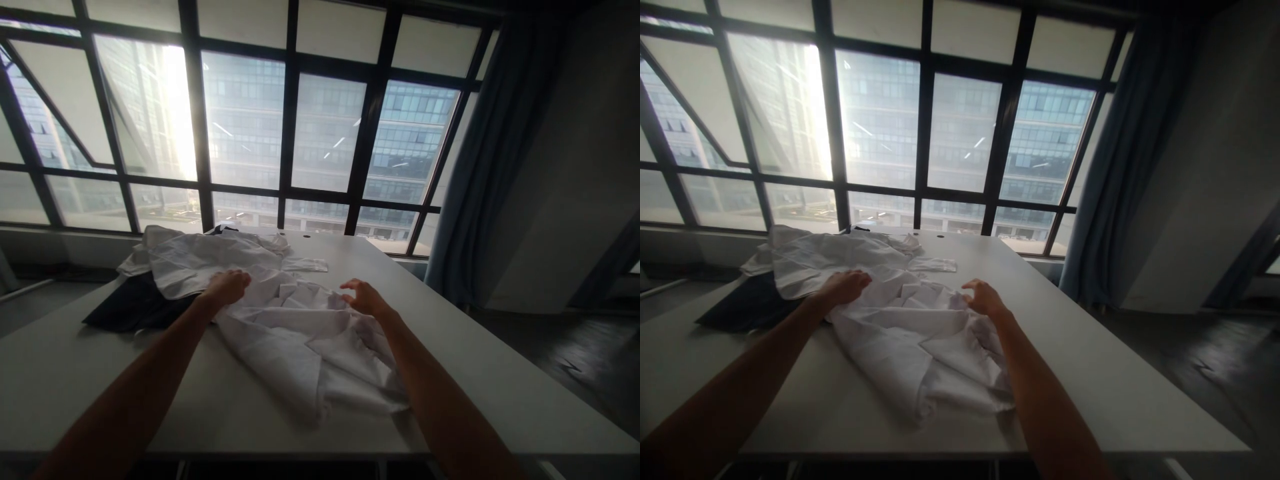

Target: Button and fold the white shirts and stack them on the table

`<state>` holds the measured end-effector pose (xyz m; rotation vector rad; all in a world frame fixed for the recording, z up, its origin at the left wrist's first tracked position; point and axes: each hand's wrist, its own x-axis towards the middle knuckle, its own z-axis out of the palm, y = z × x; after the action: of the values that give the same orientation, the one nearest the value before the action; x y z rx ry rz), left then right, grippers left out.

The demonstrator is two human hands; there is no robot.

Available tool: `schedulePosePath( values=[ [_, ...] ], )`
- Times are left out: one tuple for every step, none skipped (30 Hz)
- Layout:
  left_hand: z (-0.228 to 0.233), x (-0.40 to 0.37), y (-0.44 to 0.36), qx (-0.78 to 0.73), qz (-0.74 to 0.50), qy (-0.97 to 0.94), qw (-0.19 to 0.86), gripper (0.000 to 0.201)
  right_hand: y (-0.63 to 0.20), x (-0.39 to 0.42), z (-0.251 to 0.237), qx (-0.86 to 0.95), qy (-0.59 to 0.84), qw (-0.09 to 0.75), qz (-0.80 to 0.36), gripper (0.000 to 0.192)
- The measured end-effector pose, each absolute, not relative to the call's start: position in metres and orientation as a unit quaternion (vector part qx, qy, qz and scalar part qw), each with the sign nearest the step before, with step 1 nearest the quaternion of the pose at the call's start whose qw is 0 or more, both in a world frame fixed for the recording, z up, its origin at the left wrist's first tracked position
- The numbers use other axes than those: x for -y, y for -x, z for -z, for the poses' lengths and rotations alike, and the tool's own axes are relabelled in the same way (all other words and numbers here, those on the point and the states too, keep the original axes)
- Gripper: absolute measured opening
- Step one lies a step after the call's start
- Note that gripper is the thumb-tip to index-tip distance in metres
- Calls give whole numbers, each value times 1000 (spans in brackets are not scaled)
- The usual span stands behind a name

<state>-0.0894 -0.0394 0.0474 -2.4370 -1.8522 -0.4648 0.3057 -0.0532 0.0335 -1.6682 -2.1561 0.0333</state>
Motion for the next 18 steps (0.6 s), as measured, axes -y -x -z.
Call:
schedulePosePath(
  values=[
    [-43,41,75,582,156,798,27,36,-289,56,-29,819,531,216,-31,38],
    [-37,43,61,553,166,816,16,39,-273,59,-23,848,481,216,-54,45],
    [-31,45,48,518,170,838,-9,40,-257,60,-16,865,449,211,-75,48],
    [-25,46,38,485,178,856,-39,41,-244,60,-10,875,429,203,-93,47],
    [-19,46,30,459,180,867,-68,40,-235,60,-5,879,422,193,-109,44],
    [-15,46,27,437,181,876,-93,38,-229,57,-2,878,424,186,-121,40],
    [-12,45,26,421,180,882,-111,37,-229,54,-2,874,430,183,-132,37],
    [-11,44,29,408,176,887,-124,35,-233,50,-3,866,441,187,-142,34],
    [-13,43,35,396,170,892,-134,34,-242,45,-7,853,457,202,-149,32],
    [-16,42,42,388,160,896,-145,32,-256,40,-13,831,484,231,-149,31],
    [-21,40,50,385,150,897,-159,31,-273,37,-19,801,515,269,-143,30],
    [-26,39,58,388,137,894,-178,31,-293,34,-25,755,562,314,-125,29],
    [-32,38,65,396,123,887,-201,31,-314,33,-29,687,624,362,-88,27],
    [-37,37,72,410,111,877,-225,32,-336,33,-32,647,658,380,-65,30],
    [-42,37,79,424,101,866,-246,33,-358,34,-33,601,697,389,-46,33],
    [-46,37,85,439,90,855,-260,35,-377,37,-31,532,756,379,-41,33],
    [-49,38,91,454,79,847,-264,37,-394,40,-28,500,784,366,-44,34],
    [-51,40,97,472,73,841,-255,40,-407,43,-24,473,807,350,-52,37]
  ],
)
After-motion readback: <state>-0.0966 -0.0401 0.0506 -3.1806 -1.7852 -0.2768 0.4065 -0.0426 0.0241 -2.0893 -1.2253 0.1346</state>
